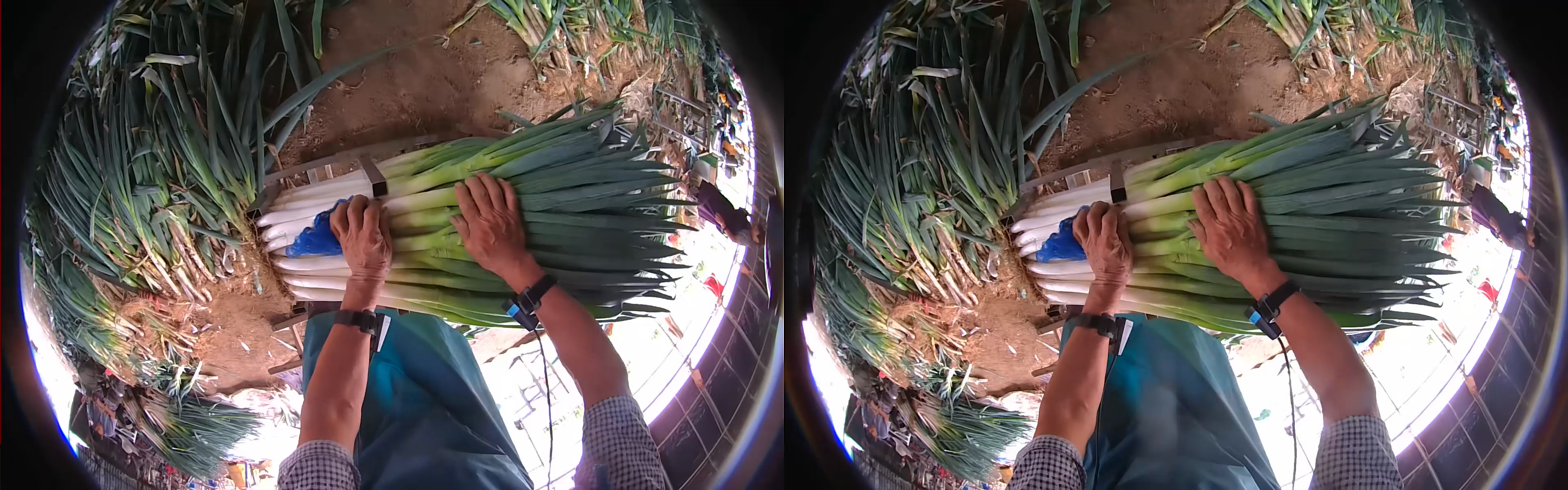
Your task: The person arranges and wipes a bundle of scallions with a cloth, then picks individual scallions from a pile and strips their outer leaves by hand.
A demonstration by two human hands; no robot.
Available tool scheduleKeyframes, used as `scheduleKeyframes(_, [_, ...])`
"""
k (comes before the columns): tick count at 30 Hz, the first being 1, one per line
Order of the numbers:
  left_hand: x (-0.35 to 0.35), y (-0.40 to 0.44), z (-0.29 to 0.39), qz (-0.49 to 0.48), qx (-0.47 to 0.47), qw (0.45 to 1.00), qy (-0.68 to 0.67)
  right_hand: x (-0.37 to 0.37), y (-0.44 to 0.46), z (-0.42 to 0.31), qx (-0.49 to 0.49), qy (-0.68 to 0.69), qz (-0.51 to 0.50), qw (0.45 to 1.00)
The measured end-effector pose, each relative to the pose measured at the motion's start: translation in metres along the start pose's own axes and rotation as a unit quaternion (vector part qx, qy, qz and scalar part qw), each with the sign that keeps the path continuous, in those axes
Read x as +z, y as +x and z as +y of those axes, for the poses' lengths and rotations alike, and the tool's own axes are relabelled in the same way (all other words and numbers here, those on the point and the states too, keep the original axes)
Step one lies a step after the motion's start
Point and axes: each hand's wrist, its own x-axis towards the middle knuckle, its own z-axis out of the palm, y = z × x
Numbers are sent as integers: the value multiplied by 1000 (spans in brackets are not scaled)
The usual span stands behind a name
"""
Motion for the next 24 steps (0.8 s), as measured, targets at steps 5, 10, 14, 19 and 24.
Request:
scheduleKeyframes(5, [4, -1, -10, 8, 1, 1000, 9, 7, 3, -2, 0, -21, 0, 1000])
scheduleKeyframes(10, [-5, 4, -5, 1, 1, 1000, -2, 8, 4, 0, -11, -18, 31, 999])
scheduleKeyframes(14, [-34, 9, -34, 23, -57, 996, -67, 5, 0, -3, -8, -19, 33, 999])
scheduleKeyframes(19, [-107, 21, -102, 119, -117, 986, 29, 1, -4, -2, -15, -21, 38, 999])
scheduleKeyframes(24, [-73, 39, -130, 55, 12, 997, 44, -1, -4, -7, -8, -22, 39, 999])
